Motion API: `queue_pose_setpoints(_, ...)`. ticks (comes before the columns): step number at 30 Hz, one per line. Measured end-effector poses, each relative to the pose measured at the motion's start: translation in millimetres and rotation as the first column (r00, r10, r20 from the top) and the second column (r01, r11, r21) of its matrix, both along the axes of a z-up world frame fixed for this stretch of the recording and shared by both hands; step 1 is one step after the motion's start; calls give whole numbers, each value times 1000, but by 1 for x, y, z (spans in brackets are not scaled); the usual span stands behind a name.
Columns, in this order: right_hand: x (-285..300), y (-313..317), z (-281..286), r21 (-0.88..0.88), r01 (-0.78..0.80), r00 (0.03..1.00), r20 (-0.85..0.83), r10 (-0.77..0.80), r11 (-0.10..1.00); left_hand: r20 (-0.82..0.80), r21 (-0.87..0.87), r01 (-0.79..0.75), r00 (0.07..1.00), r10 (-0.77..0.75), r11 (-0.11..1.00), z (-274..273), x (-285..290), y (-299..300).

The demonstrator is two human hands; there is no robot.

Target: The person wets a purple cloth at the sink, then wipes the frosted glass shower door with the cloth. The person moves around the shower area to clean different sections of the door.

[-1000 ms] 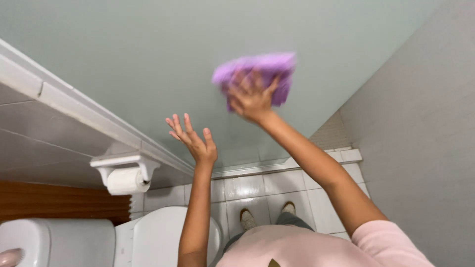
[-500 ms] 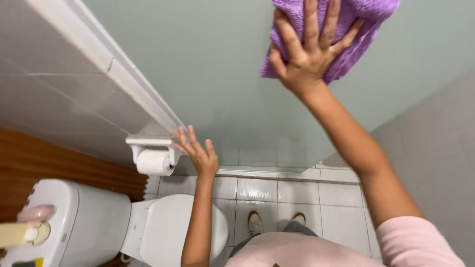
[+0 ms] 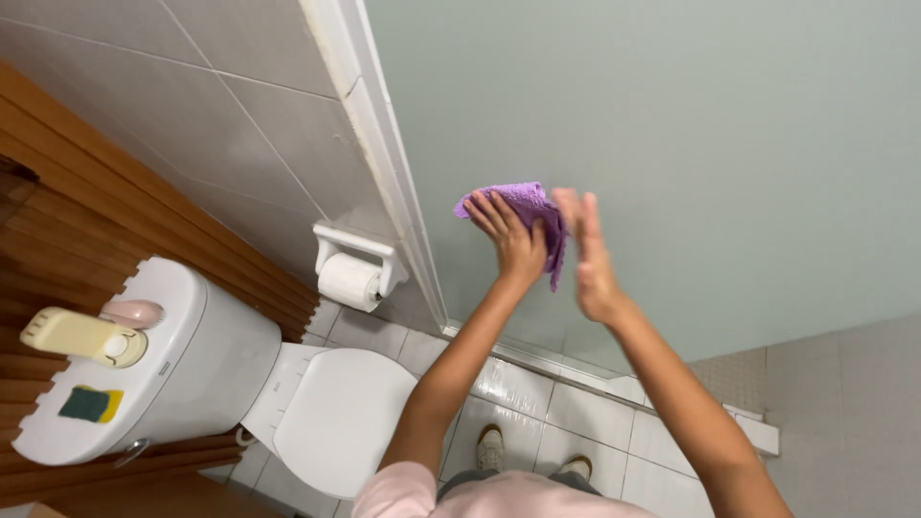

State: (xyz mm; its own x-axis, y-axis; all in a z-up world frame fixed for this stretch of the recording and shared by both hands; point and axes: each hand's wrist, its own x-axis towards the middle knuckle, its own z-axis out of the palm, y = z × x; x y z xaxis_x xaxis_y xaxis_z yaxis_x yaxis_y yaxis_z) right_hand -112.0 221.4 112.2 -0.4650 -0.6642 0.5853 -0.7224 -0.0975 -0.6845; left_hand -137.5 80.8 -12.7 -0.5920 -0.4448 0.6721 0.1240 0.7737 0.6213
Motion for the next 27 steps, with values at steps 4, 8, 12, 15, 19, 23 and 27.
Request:
queue_pose_setpoints(4,-18,66,25,-308,195,880,-364,-305,931,-135,-49,-154,980,147,987,42,-21,30)
queue_pose_setpoints(8,-35,110,36,-480,561,505,-447,-739,674,-204,-366,-92,979,17,926,61,-31,77)
queue_pose_setpoints(12,-64,113,12,-544,597,500,-321,-804,589,-277,-659,-98,953,-120,745,20,-19,65)
queue_pose_setpoints(15,-87,118,-4,-585,583,292,-497,-817,564,-215,-804,-66,959,-185,590,-89,-16,9)
queue_pose_setpoints(19,-89,121,-9,-612,588,225,-505,-833,529,157,-460,57,987,19,886,-147,-16,-65)
queue_pose_setpoints(23,-93,119,-10,-636,574,203,-499,-842,516,-300,-12,-256,923,240,967,64,-29,-100)
queue_pose_setpoints(27,-87,112,0,-655,541,217,-498,-840,528,-329,-205,-353,903,276,913,221,-33,-134)
